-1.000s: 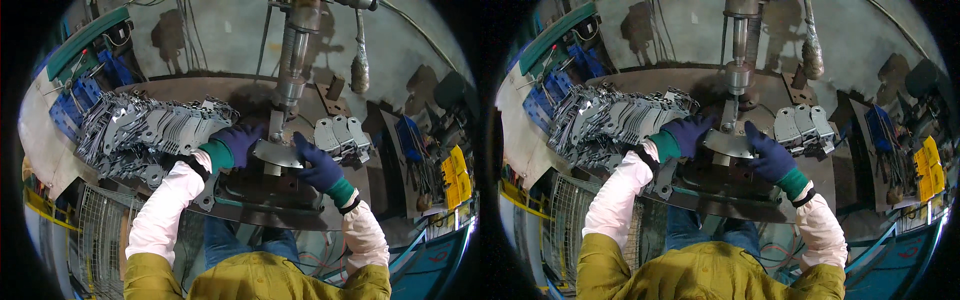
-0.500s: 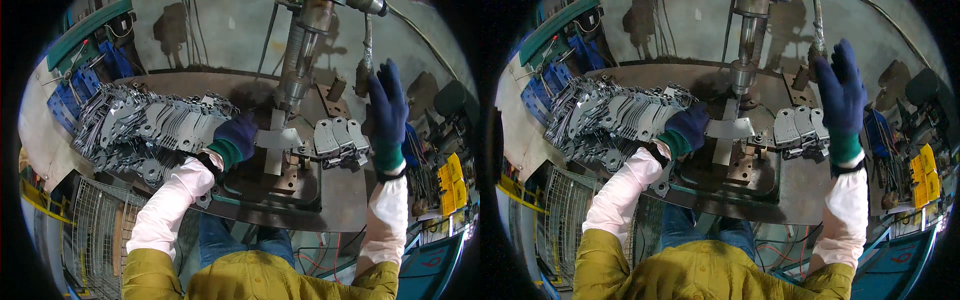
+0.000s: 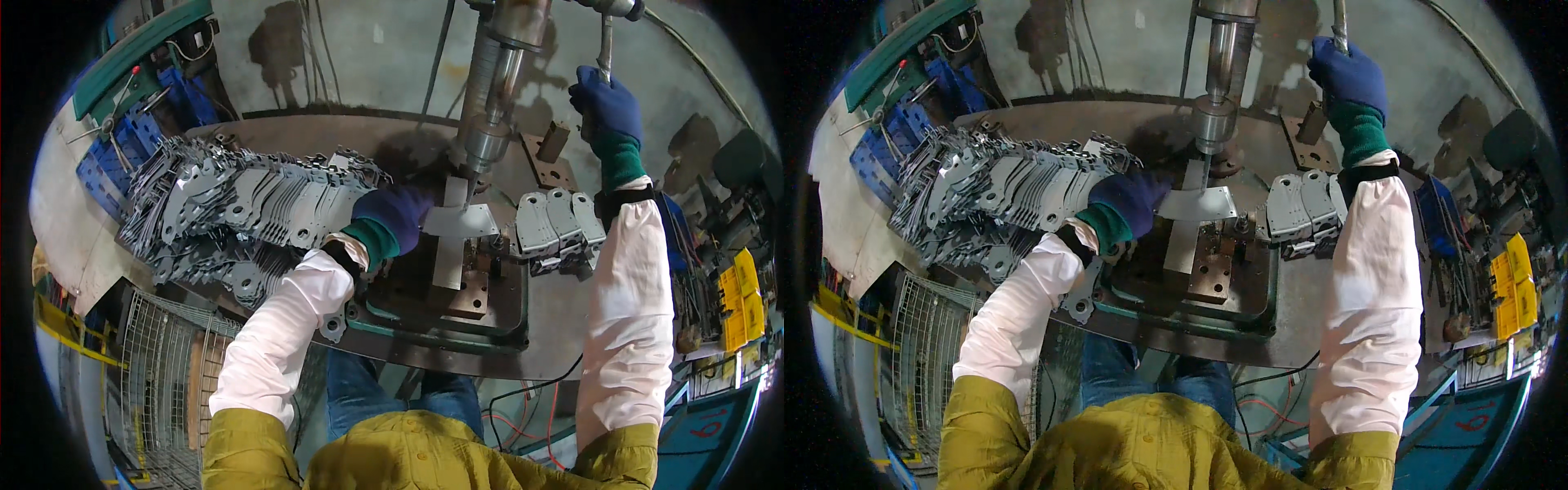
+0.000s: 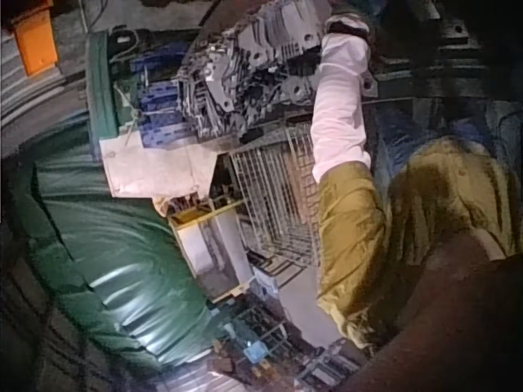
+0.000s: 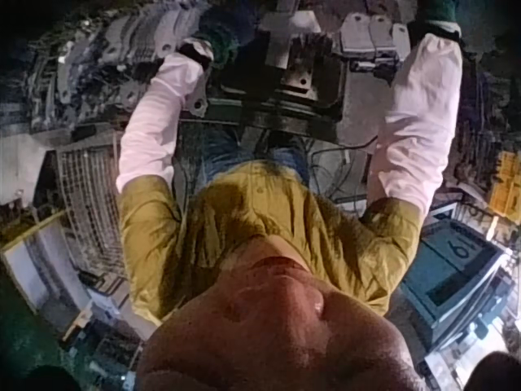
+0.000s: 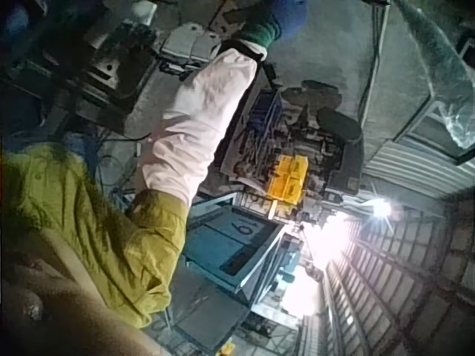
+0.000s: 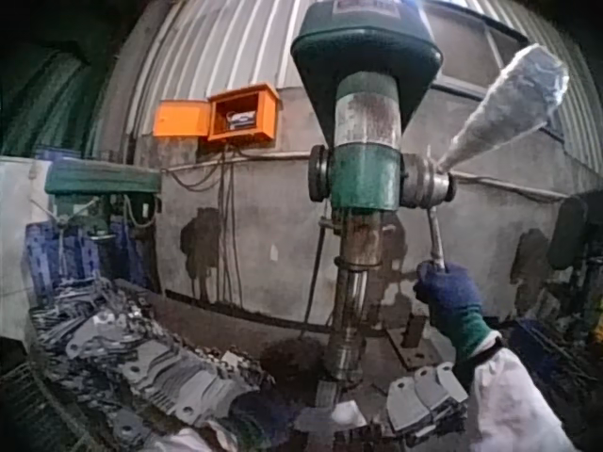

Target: The person is using a drill press to create holes in metal components.

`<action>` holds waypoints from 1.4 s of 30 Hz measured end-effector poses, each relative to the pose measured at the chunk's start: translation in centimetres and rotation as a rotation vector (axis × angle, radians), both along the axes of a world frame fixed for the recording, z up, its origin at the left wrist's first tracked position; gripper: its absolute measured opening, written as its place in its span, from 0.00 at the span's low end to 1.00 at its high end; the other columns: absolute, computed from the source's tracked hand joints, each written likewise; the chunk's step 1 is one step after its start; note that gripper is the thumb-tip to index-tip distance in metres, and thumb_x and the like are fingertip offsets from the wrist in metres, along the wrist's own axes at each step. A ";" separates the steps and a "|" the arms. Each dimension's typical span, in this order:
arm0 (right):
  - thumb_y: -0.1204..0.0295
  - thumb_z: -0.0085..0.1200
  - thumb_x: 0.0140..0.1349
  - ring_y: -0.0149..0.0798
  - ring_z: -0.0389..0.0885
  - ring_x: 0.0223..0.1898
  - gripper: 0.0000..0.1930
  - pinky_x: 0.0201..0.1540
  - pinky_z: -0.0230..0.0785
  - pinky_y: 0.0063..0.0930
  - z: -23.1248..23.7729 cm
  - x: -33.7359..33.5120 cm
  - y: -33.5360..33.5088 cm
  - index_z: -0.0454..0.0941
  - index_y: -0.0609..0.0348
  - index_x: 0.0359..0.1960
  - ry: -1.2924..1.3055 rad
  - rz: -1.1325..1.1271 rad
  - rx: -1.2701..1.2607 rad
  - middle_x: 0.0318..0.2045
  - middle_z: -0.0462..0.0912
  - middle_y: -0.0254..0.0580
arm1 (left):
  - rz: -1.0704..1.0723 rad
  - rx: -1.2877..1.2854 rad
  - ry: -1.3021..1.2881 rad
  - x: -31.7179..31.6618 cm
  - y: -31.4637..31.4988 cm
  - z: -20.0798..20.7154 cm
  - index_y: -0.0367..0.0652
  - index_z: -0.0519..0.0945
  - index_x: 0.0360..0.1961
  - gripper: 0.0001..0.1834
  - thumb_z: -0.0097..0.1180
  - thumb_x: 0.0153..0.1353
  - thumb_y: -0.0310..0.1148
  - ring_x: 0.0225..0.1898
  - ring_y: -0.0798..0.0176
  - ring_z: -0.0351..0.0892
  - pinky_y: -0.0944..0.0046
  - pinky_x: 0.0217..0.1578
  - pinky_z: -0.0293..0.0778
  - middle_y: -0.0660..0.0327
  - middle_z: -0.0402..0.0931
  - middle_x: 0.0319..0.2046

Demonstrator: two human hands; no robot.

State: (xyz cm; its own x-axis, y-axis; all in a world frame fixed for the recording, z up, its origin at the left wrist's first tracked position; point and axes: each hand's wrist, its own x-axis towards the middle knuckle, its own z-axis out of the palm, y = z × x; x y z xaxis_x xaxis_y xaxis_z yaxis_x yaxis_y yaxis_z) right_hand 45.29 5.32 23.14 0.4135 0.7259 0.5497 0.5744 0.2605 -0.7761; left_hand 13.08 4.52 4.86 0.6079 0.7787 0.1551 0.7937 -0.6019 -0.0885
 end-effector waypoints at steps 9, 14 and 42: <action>0.43 0.46 0.61 0.66 0.80 0.45 0.27 0.47 0.72 0.51 -0.7 0.0 4.1 0.83 0.54 0.42 -0.140 -0.373 0.131 0.38 0.83 0.61 | -0.101 0.037 -0.044 -0.8 -0.5 0.8 0.51 0.77 0.49 0.19 0.56 0.54 0.35 0.42 0.45 0.80 0.45 0.39 0.78 0.52 0.76 0.44; 0.53 0.51 0.65 0.45 0.84 0.34 0.15 0.39 0.74 0.34 -1.2 1.6 4.1 0.81 0.49 0.40 -0.474 -0.427 0.232 0.33 0.86 0.38 | -0.155 -0.014 -0.099 -0.3 -0.5 1.7 0.50 0.78 0.45 0.22 0.63 0.45 0.37 0.40 0.42 0.80 0.45 0.38 0.78 0.50 0.75 0.43; 0.42 0.53 0.61 0.41 0.87 0.38 0.27 0.43 0.75 0.33 -0.8 0.3 4.9 0.84 0.53 0.43 -0.159 -0.422 0.272 0.32 0.88 0.37 | 0.048 -0.186 -0.059 0.7 -0.4 2.2 0.52 0.80 0.40 0.16 0.61 0.47 0.39 0.46 0.48 0.79 0.50 0.45 0.77 0.56 0.76 0.44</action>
